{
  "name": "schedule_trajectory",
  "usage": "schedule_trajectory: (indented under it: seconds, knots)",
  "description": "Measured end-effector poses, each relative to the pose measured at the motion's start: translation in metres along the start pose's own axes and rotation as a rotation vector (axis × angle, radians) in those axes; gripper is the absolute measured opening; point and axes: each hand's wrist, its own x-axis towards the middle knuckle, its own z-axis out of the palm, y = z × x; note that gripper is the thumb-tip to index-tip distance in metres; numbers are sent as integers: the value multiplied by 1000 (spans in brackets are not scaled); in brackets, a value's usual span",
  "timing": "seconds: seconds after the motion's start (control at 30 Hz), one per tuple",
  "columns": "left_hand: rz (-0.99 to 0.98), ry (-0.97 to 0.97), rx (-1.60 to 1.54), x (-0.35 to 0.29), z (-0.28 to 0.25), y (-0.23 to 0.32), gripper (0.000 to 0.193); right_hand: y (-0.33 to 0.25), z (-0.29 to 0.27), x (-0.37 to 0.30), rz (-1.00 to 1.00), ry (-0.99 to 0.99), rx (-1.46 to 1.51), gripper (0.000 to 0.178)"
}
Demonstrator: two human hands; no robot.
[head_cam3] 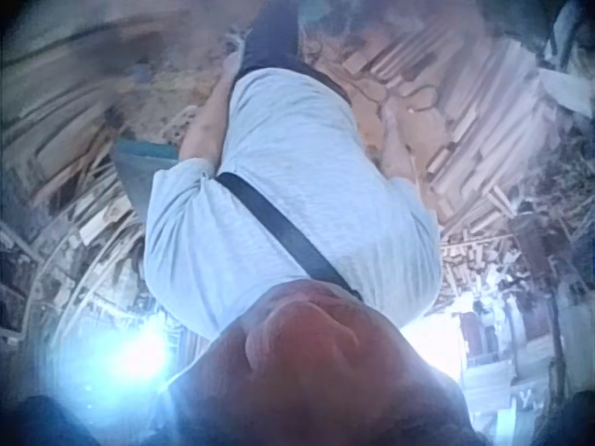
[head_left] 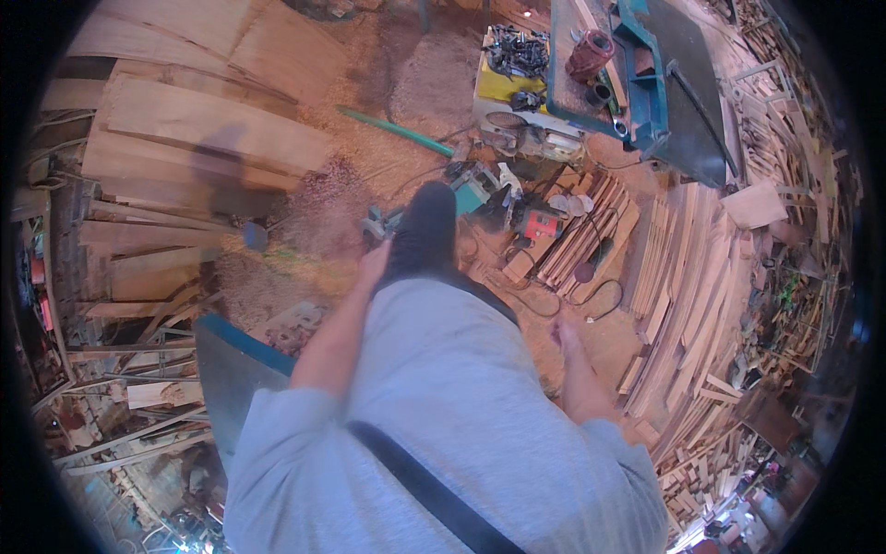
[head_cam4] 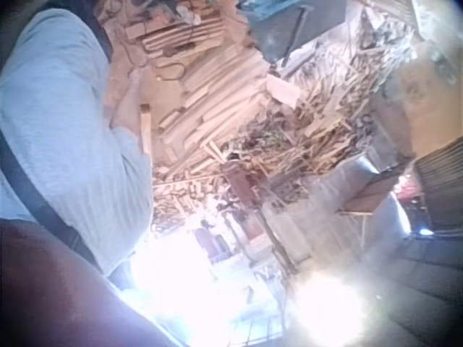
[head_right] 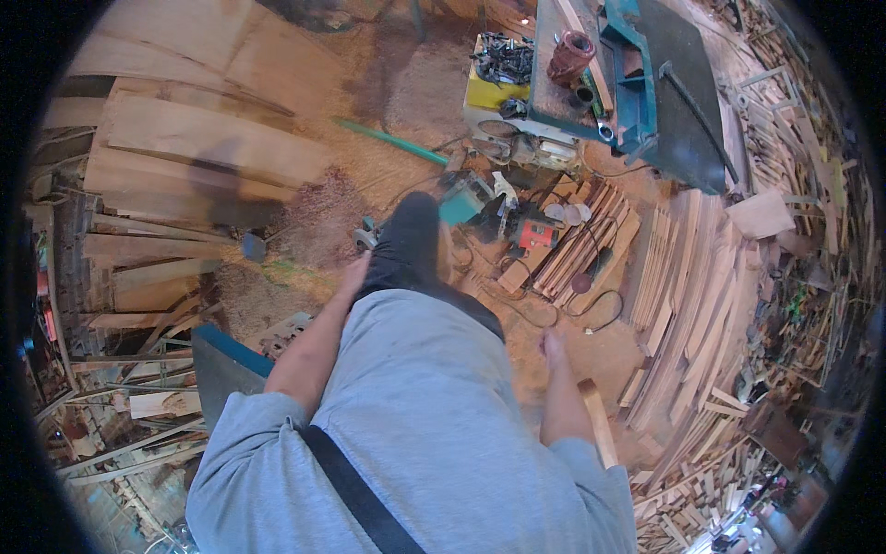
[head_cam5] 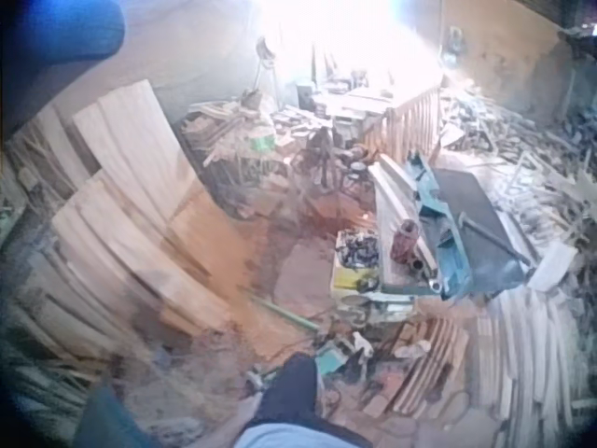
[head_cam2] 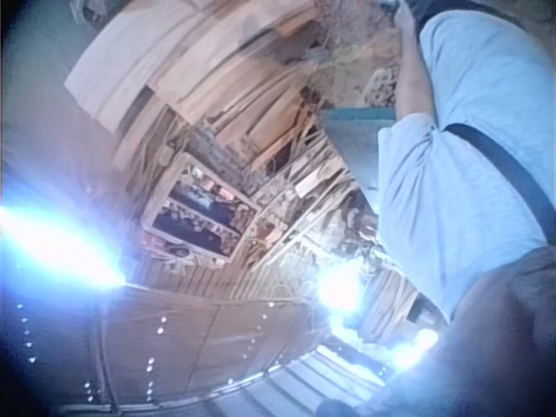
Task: The person selects a small wooden piece from a pile, then uses an angle grinder with a sanding disc to smooth its edges and surfaces. The person handles the wood with both hands, rotating it to sand different sides, and places the finished piece aside.
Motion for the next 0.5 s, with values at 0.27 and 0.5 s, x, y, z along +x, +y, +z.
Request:
schedule_trajectory:
  seconds: [0.27, 0.5]
  knots:
    - [-101, -121, 385, 126, -65, -147, 57, -34, 67, -18, 111, 55, 3, 22]
    - [52, -393, 151, 280, -137, -40, 34, -120, 154, 8, -26, 172, 212, 19]
